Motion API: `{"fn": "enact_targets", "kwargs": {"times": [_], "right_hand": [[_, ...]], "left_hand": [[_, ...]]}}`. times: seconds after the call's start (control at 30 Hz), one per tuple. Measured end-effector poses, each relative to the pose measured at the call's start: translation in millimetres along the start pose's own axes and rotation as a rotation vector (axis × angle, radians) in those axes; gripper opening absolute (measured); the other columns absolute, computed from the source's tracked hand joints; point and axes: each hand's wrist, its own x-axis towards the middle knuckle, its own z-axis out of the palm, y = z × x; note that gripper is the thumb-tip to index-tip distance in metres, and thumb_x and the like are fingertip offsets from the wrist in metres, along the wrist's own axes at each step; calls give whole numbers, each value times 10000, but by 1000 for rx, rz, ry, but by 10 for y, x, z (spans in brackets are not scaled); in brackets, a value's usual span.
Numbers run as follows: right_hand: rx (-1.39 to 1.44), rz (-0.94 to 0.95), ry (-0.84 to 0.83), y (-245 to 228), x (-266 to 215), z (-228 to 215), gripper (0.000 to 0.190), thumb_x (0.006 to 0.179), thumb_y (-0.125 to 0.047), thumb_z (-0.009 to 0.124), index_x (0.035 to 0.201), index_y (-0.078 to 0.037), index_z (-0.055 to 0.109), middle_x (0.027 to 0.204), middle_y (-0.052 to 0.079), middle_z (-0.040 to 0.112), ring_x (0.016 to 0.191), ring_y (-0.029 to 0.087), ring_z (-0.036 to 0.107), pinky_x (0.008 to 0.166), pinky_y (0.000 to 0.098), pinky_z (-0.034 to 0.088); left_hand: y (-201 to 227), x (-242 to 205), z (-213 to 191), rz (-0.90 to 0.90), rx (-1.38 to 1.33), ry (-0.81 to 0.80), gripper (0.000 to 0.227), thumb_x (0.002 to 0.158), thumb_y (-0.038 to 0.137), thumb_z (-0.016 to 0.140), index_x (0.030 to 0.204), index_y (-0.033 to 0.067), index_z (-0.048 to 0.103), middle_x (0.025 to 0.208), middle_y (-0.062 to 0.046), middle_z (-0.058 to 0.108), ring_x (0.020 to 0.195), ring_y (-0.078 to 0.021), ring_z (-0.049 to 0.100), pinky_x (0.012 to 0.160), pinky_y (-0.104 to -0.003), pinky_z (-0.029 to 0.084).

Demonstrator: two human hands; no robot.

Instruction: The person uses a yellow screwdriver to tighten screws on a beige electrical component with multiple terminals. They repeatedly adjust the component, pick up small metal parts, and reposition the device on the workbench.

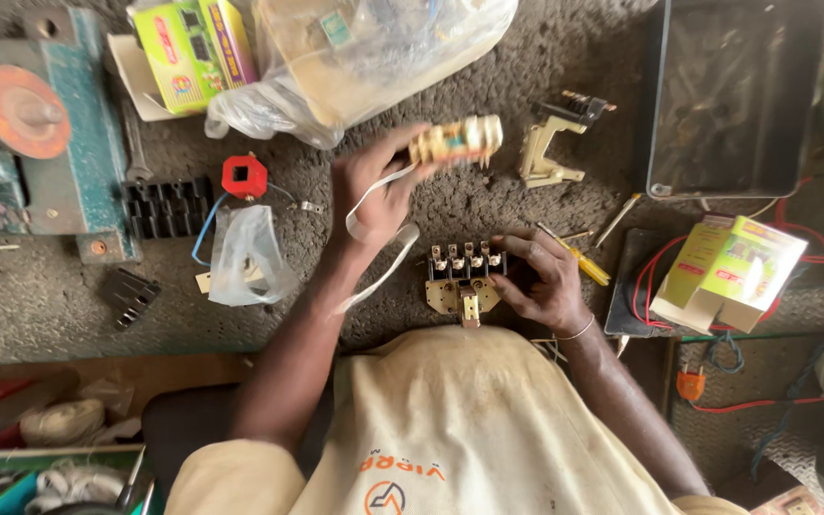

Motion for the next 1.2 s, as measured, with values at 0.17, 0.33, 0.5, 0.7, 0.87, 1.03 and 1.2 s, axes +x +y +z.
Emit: {"fn": "enact_targets", "kwargs": {"times": [0.17, 0.33, 0.5, 0.7, 0.87, 1.03, 1.2], "right_hand": [[30, -41, -43, 98, -24, 23, 373, 847, -137, 831, 1173, -36, 682, 1153, 142, 717, 1002, 232, 730, 811, 342, 615], [33, -81, -10, 144, -49, 51, 314, 885, -133, 806, 1157, -18, 698, 1118, 157, 723, 986, 238, 743, 806, 326, 632], [10, -87, 11, 140, -50, 70, 329, 893, -135, 829, 1174, -17, 705, 1099, 153, 717, 961, 233, 734, 791, 321, 624], [-14, -64, 26, 140, -90, 74, 353, 881, -124, 833, 1200, -28, 714, 1079, 143, 700, 933, 217, 718, 772, 309, 610], [-44, -38, 22, 125, -106, 59, 364, 853, -122, 844, 1179, -31, 710, 1043, 136, 692, 899, 216, 701, 746, 329, 586], [-56, -57, 25, 116, -106, 66, 332, 867, -116, 843, 1161, -25, 718, 1024, 129, 708, 880, 217, 712, 739, 331, 593], [-75, -91, 25, 151, -133, 61, 372, 853, -139, 852, 1167, -16, 693, 1029, 137, 703, 873, 221, 707, 725, 334, 586]], "left_hand": [[251, -425, -185, -65, -29, -80, 397, 879, 53, 817, 1253, 64, 683, 1212, -156, 742, 1128, -276, 756, 928, -351, 637], [203, -543, -79, -42, -6, -121, 365, 894, 45, 814, 1236, 100, 700, 1237, -124, 747, 1229, -280, 713, 1022, -371, 570], [187, -594, 2, 17, -32, -153, 378, 851, 85, 865, 1197, 115, 716, 1208, -81, 751, 1246, -267, 696, 1095, -396, 584], [163, -526, -158, 49, -103, -271, 463, 822, 62, 848, 1258, 105, 700, 1267, -88, 727, 1278, -292, 670, 1104, -399, 573], [194, -516, -195, 61, -100, -292, 486, 815, 51, 834, 1278, 112, 699, 1290, -92, 719, 1289, -302, 661, 1101, -400, 569], [214, -566, -209, 43, -92, -297, 448, 844, 85, 836, 1271, 104, 703, 1260, -96, 732, 1251, -289, 689, 1065, -389, 582], [208, -645, -196, 78, -68, -266, 434, 850, 96, 835, 1265, 92, 705, 1236, -113, 735, 1221, -290, 699, 1036, -388, 594]]}}
